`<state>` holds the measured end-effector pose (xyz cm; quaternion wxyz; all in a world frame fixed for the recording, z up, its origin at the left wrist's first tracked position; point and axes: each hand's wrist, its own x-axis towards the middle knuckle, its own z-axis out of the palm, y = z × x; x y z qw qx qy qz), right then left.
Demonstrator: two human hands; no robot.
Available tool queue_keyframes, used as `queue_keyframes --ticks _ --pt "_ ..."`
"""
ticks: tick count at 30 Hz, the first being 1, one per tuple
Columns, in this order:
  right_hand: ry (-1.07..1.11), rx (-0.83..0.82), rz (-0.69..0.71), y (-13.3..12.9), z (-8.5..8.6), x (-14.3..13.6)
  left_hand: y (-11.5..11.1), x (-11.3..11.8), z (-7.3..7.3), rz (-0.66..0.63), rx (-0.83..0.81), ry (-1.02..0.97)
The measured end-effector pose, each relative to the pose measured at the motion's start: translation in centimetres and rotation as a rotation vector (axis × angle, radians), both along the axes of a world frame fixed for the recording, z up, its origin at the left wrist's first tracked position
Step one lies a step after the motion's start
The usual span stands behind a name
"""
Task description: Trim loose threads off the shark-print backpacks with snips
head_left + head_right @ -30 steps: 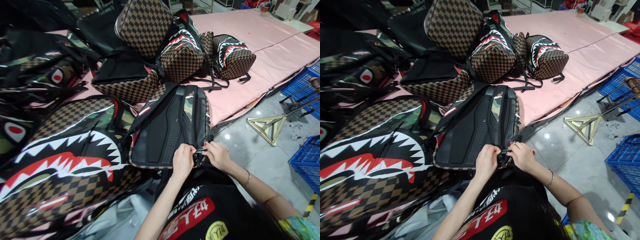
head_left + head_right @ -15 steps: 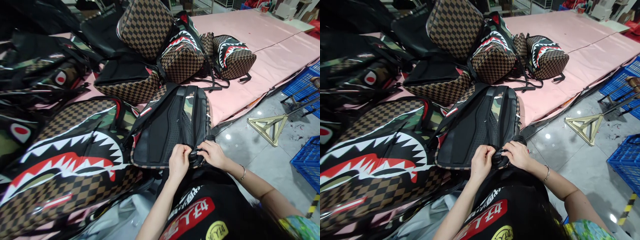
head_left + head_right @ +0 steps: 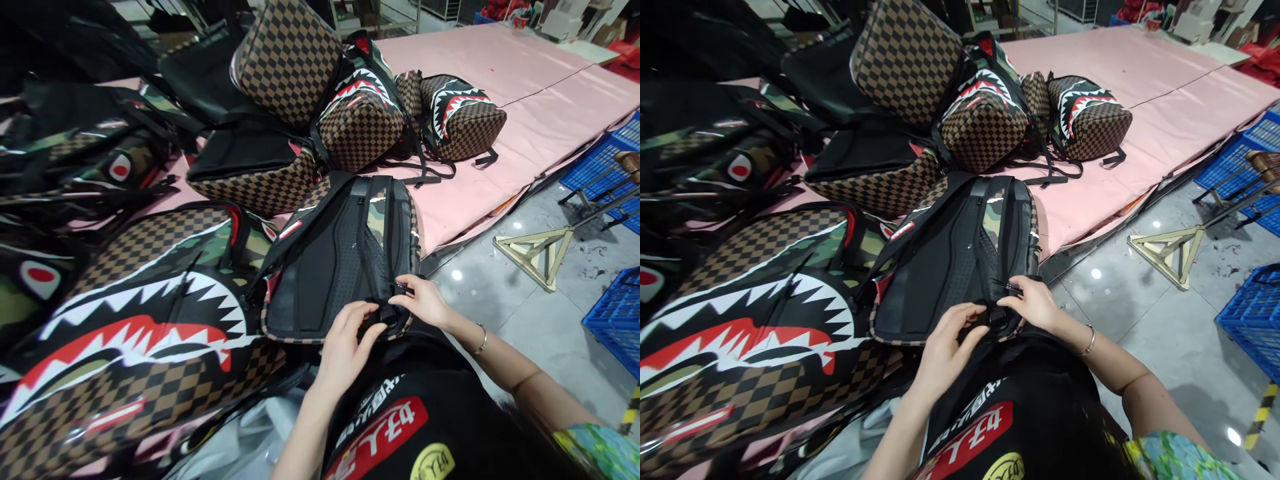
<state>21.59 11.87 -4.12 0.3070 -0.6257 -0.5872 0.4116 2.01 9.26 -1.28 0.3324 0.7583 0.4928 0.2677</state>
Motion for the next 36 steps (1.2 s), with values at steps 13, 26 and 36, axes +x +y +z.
queue_keyframes --ticks 13,26,36 --pt "0.265 0.000 -0.060 0.5 -0.7 -2.3 0.4 3.9 -0.6 0.184 0.107 0.610" --pt "0.306 0.236 -0.070 -3.6 0.2 0.4 0.3 1.2 0.5 0.465 -0.844 -1.144" --pt "0.094 0.549 0.145 -3.3 0.5 0.3 0.3 1.4 0.6 0.538 -0.878 -1.312"
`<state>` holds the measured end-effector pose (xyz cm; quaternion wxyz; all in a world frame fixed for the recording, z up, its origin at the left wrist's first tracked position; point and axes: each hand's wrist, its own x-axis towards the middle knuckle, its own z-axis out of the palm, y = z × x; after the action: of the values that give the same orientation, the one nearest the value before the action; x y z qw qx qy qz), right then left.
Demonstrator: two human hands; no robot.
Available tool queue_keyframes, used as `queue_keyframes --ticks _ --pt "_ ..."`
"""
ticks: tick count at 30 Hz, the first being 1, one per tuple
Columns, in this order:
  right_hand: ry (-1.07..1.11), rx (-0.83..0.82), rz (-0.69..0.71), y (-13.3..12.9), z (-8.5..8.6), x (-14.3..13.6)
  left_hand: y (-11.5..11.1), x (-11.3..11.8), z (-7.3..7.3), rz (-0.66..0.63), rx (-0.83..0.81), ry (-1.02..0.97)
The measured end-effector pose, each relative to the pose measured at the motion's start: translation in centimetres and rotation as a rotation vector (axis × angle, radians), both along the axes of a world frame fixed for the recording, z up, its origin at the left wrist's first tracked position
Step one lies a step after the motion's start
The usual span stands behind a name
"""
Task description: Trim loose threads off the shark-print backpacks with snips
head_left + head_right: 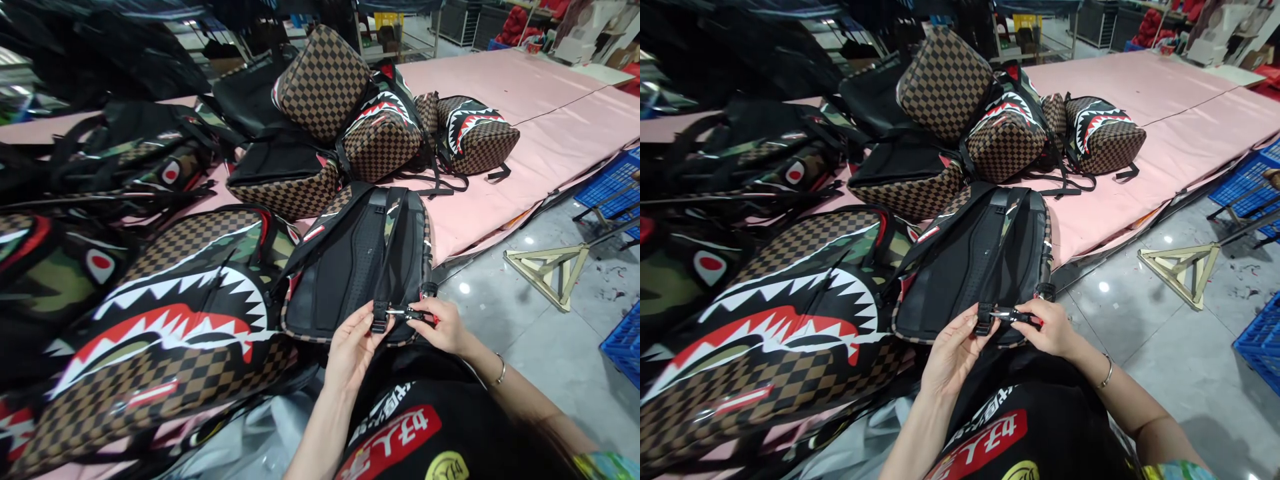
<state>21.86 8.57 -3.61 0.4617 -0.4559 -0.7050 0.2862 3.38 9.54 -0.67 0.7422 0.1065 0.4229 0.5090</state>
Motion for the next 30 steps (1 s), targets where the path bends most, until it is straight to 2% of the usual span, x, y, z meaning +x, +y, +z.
queue_keyframes --ticks 10,14,24,27,28,30 --pt "-0.141 0.179 0.024 0.5 0.9 0.2 -0.2 0.4 -0.1 -0.004 -0.021 0.043" --pt "-0.119 0.153 -0.005 0.3 0.6 0.0 -0.2 0.2 0.1 -0.007 -0.011 0.062" --pt "-0.169 0.074 0.072 1.0 1.0 -0.6 -0.5 0.5 0.1 -0.042 0.005 0.126" --pt "-0.078 -0.022 0.037 0.4 0.8 -0.1 -0.1 -1.1 -0.2 -0.044 0.057 0.325" --pt "-0.036 -0.072 0.019 0.1 0.6 0.2 0.2 -2.0 -0.3 -0.024 0.114 0.476" --pt "0.058 -0.180 -0.028 -0.5 -0.2 0.7 1.0 -4.0 -0.5 0.019 0.304 0.908"
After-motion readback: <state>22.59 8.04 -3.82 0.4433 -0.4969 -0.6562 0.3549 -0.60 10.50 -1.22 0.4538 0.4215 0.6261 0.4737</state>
